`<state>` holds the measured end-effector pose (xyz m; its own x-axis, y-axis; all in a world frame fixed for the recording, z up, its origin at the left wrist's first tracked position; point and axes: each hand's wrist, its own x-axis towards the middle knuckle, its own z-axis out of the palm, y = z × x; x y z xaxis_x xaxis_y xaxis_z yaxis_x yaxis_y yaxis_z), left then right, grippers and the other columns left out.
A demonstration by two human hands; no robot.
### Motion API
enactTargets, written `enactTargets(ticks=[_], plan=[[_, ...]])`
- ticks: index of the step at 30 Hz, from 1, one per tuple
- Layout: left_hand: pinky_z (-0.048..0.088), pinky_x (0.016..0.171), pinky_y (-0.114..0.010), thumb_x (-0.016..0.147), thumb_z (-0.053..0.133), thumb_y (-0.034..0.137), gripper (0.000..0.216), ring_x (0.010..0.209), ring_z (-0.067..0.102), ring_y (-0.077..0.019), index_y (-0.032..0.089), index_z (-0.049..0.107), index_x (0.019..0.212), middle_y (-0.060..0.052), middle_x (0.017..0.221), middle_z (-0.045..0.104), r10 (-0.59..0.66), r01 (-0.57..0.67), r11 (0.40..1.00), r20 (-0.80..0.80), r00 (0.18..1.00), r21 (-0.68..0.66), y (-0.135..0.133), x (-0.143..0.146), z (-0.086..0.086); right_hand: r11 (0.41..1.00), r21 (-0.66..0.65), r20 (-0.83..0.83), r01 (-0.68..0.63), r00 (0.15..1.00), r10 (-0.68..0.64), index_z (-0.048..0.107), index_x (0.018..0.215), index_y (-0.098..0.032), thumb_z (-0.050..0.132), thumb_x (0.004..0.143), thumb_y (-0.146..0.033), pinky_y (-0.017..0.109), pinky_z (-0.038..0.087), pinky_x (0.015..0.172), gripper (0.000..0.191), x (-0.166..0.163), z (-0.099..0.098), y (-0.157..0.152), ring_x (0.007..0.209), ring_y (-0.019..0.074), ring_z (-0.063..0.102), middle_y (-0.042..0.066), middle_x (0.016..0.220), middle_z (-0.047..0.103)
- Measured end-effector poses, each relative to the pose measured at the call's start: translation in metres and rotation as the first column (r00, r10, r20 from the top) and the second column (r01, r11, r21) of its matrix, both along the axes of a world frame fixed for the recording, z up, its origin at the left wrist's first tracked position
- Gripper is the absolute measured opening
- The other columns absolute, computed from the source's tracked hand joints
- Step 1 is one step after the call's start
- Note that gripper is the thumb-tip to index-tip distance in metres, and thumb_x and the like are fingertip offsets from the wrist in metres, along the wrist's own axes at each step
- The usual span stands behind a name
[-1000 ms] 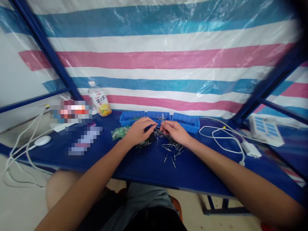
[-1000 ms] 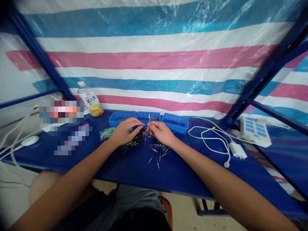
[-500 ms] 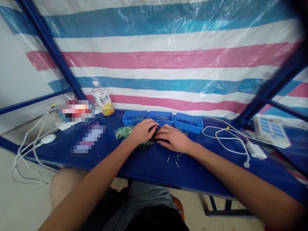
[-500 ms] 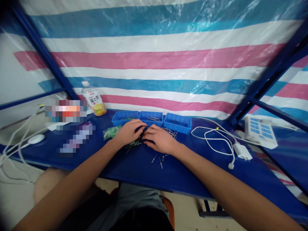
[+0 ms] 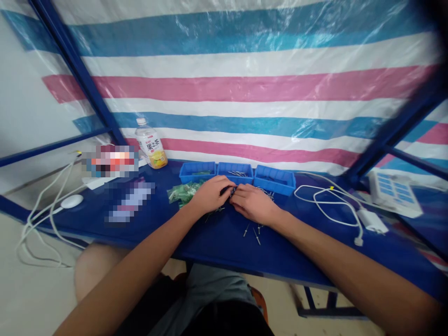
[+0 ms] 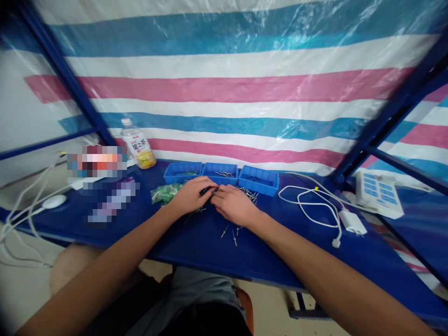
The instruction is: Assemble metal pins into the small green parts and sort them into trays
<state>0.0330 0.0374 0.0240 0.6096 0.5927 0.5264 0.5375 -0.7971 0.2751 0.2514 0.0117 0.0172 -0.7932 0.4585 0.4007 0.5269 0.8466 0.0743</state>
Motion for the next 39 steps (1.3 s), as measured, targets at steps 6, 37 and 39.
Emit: enactTargets(ticks=[6,37,39], plan=[[0.054,0.100,-0.040,0.103,0.052,0.022,0.026,0.107,0.068,-0.0231,0.019,0.072,0.120,-0.009,0.111,0.074,0.003,-0.003,1.000,0.028,1.000,-0.004,-0.001,0.000,-0.001,0.998,-0.060,-0.210,0.006,0.977,-0.018,0.068,0.099,-0.020,0.056,0.100,-0.015,0.038,0.048,0.086,0.013,0.005,-0.004,0.004,0.094,0.0249,0.061,0.008,0.094,0.073],[0.057,0.092,-0.036,0.100,0.063,0.028,0.026,0.105,0.072,-0.0221,0.022,0.074,0.123,-0.007,0.116,0.077,-0.036,0.036,0.999,0.043,0.998,0.009,-0.001,0.003,-0.004,0.759,-0.621,-0.707,-0.196,0.557,-0.435,0.068,0.124,-0.024,0.070,0.092,-0.034,0.036,0.058,0.081,0.033,0.002,-0.019,0.005,0.083,0.0194,0.069,0.003,0.093,0.071],[0.056,0.092,-0.035,0.100,0.063,0.028,0.027,0.105,0.071,-0.0219,0.021,0.073,0.124,-0.007,0.114,0.077,-0.051,0.050,0.999,0.025,0.998,0.013,0.000,0.002,-0.006,0.746,-0.629,-0.710,-0.218,0.552,-0.438,0.067,0.125,-0.024,0.073,0.091,-0.035,0.036,0.058,0.081,0.037,0.002,-0.020,0.005,0.085,0.0197,0.071,0.004,0.095,0.074]])
